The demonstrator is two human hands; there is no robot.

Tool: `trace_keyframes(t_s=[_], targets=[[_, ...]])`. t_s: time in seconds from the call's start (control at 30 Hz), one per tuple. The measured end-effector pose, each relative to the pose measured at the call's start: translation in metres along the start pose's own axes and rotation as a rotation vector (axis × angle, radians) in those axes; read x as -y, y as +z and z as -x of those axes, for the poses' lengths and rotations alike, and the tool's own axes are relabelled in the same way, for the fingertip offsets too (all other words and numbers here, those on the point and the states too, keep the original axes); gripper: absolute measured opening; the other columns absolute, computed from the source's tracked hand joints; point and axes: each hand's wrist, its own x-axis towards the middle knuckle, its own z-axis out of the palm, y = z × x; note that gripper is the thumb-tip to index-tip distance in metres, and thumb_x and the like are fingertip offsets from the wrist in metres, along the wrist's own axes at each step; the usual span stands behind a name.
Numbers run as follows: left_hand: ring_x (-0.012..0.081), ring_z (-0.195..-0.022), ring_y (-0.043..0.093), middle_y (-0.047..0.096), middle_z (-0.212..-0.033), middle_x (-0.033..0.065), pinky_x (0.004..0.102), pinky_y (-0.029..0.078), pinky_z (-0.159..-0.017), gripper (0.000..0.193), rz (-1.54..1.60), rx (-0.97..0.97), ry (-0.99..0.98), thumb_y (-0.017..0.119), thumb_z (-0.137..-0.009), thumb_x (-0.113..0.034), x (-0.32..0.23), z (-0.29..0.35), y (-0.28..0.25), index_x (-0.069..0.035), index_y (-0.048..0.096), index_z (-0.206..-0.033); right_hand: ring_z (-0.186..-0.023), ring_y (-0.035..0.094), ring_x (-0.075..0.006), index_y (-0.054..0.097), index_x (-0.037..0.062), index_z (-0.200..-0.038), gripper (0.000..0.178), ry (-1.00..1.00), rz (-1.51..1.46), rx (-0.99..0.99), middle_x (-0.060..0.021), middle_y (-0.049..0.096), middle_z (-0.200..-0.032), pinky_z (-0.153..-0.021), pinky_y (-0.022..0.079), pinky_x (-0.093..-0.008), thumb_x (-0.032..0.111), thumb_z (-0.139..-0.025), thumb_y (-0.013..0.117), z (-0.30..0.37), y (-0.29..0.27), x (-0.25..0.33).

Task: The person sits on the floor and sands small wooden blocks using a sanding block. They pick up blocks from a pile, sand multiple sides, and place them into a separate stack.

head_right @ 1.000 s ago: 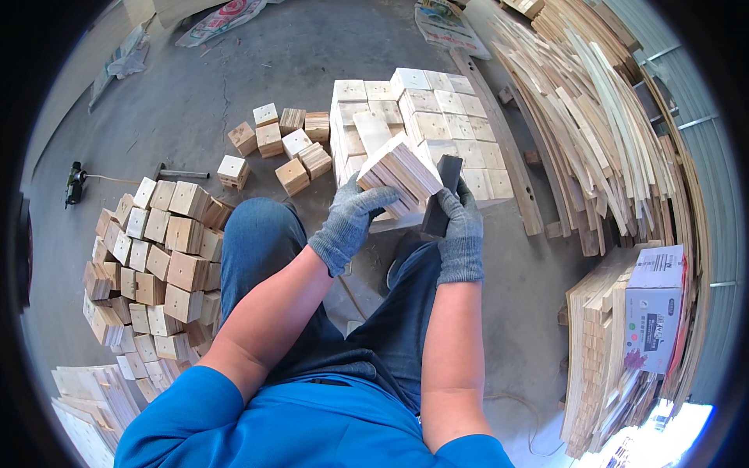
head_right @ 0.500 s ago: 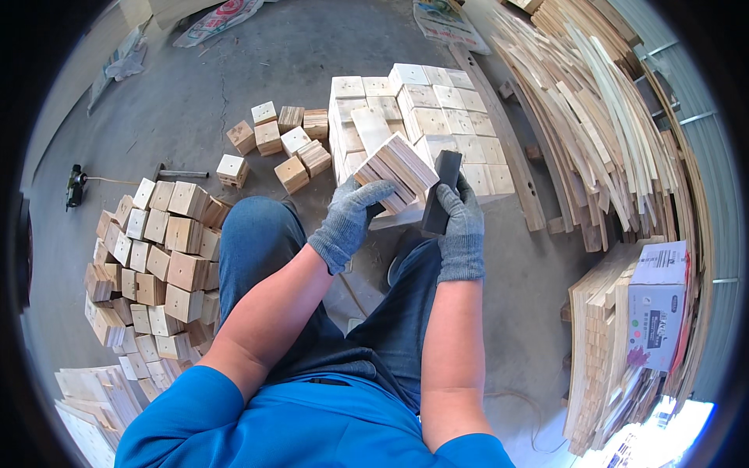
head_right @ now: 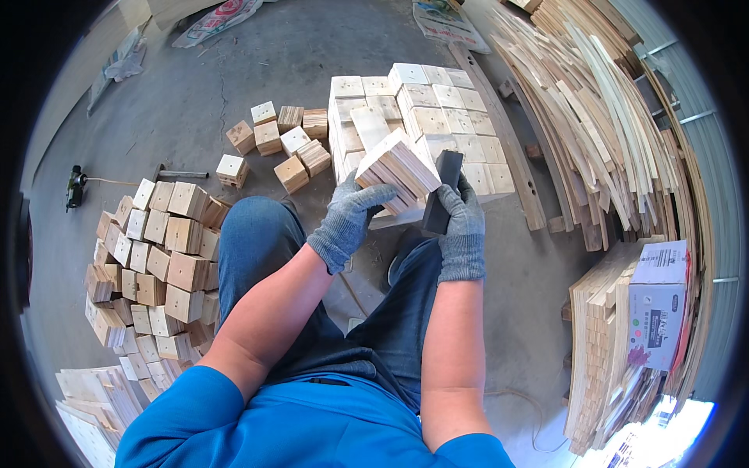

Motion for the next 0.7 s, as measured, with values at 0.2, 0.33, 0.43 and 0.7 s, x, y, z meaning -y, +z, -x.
trace_keyframes(t_s=[0.2, 0.33, 0.43, 0.7], targets=[[0.0238, -0.110, 0.076, 0.075, -0.123, 0.0158, 0.0347, 0.063, -0.095, 0.071, 0.037, 0.016, 0.020, 0.090, -0.086, -0.011, -0.0028, 0.0023, 0.0016, 0.000, 0.056, -0.147, -0.100, 0.072, -0.0147, 0.056, -0.0024, -0.153, 0.058, 0.000, -0.001, 0.005, -0.0109, 0.073, -0.126, -0.084, 0.060, -0.0273, 0.017, -0.102, 0.076, -0.0030, -0.0024, -0.0028], [0.0234, -0.109, 0.076, 0.075, -0.123, 0.0158, 0.0344, 0.063, -0.095, 0.070, 0.026, 0.007, 0.026, 0.090, -0.085, -0.011, -0.0030, 0.0021, 0.0010, 0.001, 0.057, -0.146, -0.099, 0.072, -0.0147, 0.057, -0.0021, -0.152, 0.057, 0.003, 0.008, 0.013, -0.0105, 0.073, -0.125, -0.084, 0.060, -0.0276, 0.017, -0.102, 0.076, -0.0023, -0.0009, -0.0008], [0.0252, -0.112, 0.075, 0.072, -0.126, 0.0167, 0.0375, 0.062, -0.100, 0.070, -0.004, 0.023, 0.026, 0.087, -0.086, -0.011, -0.0036, 0.0017, 0.0007, 0.002, 0.055, -0.147, -0.098, 0.072, -0.0146, 0.057, -0.0015, -0.152, 0.056, 0.014, 0.006, 0.011, -0.0101, 0.073, -0.124, -0.083, 0.061, -0.0275, 0.017, -0.102, 0.077, -0.0024, -0.0012, -0.0009], [0.0238, -0.108, 0.076, 0.075, -0.123, 0.0159, 0.0352, 0.062, -0.096, 0.067, 0.035, 0.021, 0.025, 0.090, -0.086, -0.016, -0.0033, 0.0015, 0.0008, 0.002, 0.060, -0.143, -0.098, 0.072, -0.0141, 0.057, -0.0008, -0.152, 0.055, 0.023, -0.001, 0.027, -0.0093, 0.073, -0.124, -0.083, 0.061, -0.0271, 0.015, -0.102, 0.076, -0.0040, -0.0027, -0.0023]])
